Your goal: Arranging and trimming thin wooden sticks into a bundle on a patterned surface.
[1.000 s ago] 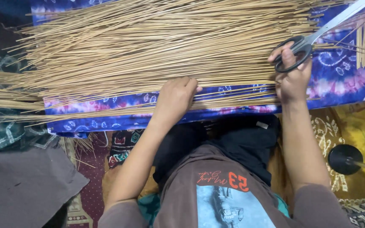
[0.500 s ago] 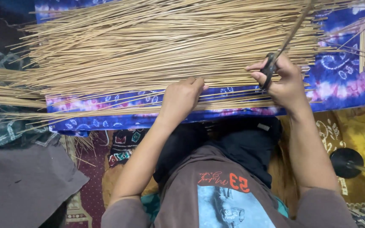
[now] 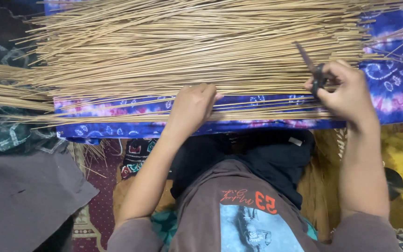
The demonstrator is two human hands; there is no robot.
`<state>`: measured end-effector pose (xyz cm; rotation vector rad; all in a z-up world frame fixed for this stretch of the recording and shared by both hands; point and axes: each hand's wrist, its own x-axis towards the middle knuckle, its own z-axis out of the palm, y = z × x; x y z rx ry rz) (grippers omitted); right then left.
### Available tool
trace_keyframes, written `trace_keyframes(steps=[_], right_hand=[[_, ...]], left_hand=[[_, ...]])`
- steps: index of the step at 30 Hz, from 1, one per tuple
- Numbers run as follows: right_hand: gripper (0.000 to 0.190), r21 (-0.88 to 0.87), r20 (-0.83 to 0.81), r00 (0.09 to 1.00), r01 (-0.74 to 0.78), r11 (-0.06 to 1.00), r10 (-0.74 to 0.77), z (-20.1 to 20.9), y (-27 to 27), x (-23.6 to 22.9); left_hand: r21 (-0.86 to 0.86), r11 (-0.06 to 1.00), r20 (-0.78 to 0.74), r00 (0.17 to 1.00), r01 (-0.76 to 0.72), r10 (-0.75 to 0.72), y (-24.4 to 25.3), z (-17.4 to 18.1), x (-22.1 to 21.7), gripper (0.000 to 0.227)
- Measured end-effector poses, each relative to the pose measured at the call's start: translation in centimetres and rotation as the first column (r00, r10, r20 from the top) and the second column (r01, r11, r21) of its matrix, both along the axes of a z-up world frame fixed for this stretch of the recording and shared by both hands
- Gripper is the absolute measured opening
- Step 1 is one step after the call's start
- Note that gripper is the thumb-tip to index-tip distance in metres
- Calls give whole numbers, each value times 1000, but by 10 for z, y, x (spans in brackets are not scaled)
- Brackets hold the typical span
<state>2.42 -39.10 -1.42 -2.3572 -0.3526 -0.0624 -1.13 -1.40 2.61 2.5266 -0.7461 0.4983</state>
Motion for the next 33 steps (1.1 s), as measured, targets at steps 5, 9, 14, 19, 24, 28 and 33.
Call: trace_keyframes(steps=[5, 9, 14, 19, 24, 28, 33], right_hand=[[15, 110, -265, 955, 166, 980, -132, 17, -48, -5], [24, 157, -307, 952, 50, 986, 1, 18, -19, 1], [16, 152, -182, 970, -137, 979, 164, 37, 54, -2], [21, 124, -230, 965, -102, 987, 129, 39, 60, 2], [25, 45, -215, 977, -5, 999, 14, 32, 0, 3], [21, 35, -296, 949, 128, 991, -112, 22, -25, 5], [10, 111, -274, 948, -135, 985, 161, 29, 39, 9]], left_hand=[[62, 994, -45, 994, -93, 96, 36, -6, -5, 17], [9, 1000, -49, 999, -18, 18, 10, -11, 1, 16], [-49, 997, -21, 998, 63, -64, -32, -9, 8, 17], [-81, 995, 9, 998, 64, -64, -32, -3, 8, 17], [-9, 996, -21, 996, -90, 89, 12, -11, -2, 15], [35, 991, 0, 992, -127, 128, 16, -15, -5, 11], [-114, 993, -12, 1000, 0, -2, -22, -9, 2, 13]])
